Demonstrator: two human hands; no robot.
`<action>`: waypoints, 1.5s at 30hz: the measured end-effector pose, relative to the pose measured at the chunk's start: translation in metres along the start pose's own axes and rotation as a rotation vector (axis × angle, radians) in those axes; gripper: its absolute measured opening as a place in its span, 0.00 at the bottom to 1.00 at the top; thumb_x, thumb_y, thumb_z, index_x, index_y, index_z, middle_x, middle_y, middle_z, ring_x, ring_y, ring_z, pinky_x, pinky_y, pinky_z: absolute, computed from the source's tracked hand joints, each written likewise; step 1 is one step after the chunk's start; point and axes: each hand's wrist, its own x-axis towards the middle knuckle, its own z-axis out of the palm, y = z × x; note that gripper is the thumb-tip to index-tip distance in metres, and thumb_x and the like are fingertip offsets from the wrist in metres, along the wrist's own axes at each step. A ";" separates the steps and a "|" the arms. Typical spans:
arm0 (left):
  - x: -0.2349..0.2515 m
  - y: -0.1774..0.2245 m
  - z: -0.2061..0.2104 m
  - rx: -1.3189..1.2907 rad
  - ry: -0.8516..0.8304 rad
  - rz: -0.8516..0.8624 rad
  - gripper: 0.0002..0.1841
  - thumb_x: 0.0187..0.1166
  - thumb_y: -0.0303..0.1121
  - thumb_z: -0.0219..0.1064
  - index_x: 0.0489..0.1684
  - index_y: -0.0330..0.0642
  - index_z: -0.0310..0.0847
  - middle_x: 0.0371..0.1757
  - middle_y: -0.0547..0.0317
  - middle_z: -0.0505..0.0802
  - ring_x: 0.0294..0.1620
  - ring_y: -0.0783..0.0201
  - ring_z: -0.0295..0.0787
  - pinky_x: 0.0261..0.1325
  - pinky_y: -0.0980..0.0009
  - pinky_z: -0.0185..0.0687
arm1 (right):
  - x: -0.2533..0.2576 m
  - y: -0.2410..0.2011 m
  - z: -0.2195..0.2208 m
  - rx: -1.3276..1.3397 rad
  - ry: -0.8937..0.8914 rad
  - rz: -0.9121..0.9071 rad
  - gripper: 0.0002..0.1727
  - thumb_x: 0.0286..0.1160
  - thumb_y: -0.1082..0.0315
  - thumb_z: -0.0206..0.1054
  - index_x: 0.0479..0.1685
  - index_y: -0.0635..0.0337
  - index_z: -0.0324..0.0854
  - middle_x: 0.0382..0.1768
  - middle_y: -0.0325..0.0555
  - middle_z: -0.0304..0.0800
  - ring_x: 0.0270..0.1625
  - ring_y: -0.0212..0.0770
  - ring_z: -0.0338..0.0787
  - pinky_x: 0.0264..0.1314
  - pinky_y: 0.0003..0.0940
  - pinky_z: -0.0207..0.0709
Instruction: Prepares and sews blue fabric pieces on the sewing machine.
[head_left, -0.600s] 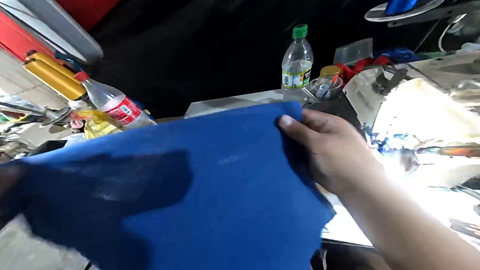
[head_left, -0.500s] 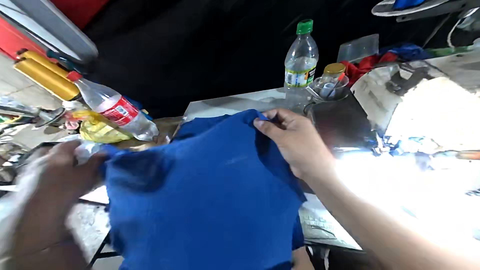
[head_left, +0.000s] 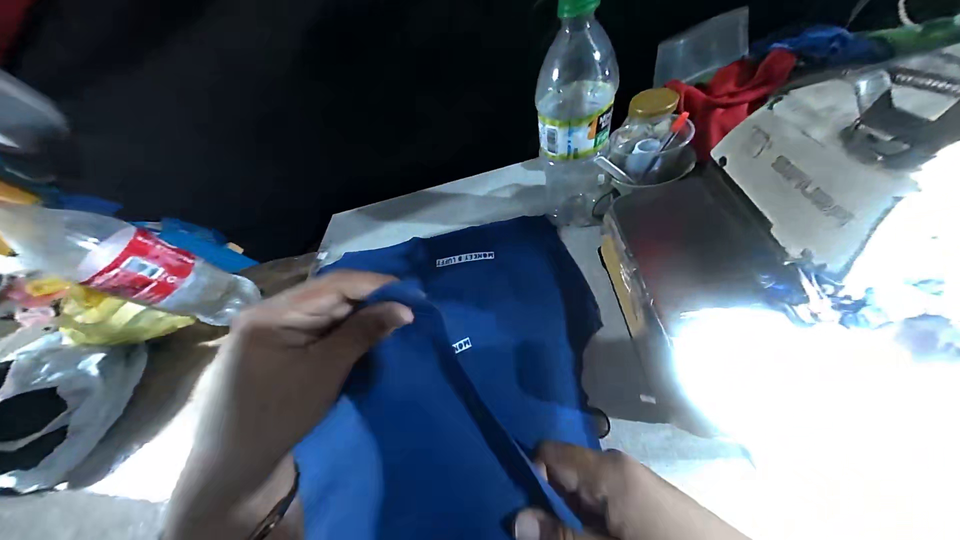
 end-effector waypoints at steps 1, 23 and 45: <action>0.005 0.004 0.002 -0.097 0.007 0.024 0.08 0.71 0.12 0.64 0.35 0.35 0.84 0.30 0.67 0.92 0.30 0.80 0.88 0.36 0.84 0.85 | -0.003 -0.007 -0.001 0.053 0.025 -0.037 0.12 0.82 0.66 0.67 0.46 0.71 0.82 0.26 0.46 0.81 0.27 0.31 0.77 0.31 0.27 0.71; 0.065 -0.108 0.115 0.297 -0.539 -0.102 0.11 0.75 0.37 0.76 0.48 0.43 0.88 0.40 0.59 0.93 0.38 0.66 0.88 0.47 0.62 0.84 | 0.013 0.052 -0.013 -0.224 0.308 0.390 0.25 0.87 0.61 0.59 0.75 0.68 0.68 0.52 0.60 0.88 0.47 0.52 0.91 0.48 0.50 0.86; 0.021 -0.012 -0.011 0.023 -0.303 -0.065 0.05 0.80 0.32 0.71 0.46 0.48 0.91 0.36 0.71 0.94 0.32 0.80 0.86 0.35 0.83 0.81 | 0.036 0.045 -0.019 -0.274 0.446 -0.362 0.37 0.73 0.57 0.73 0.84 0.42 0.64 0.39 0.25 0.90 0.37 0.20 0.89 0.41 0.22 0.88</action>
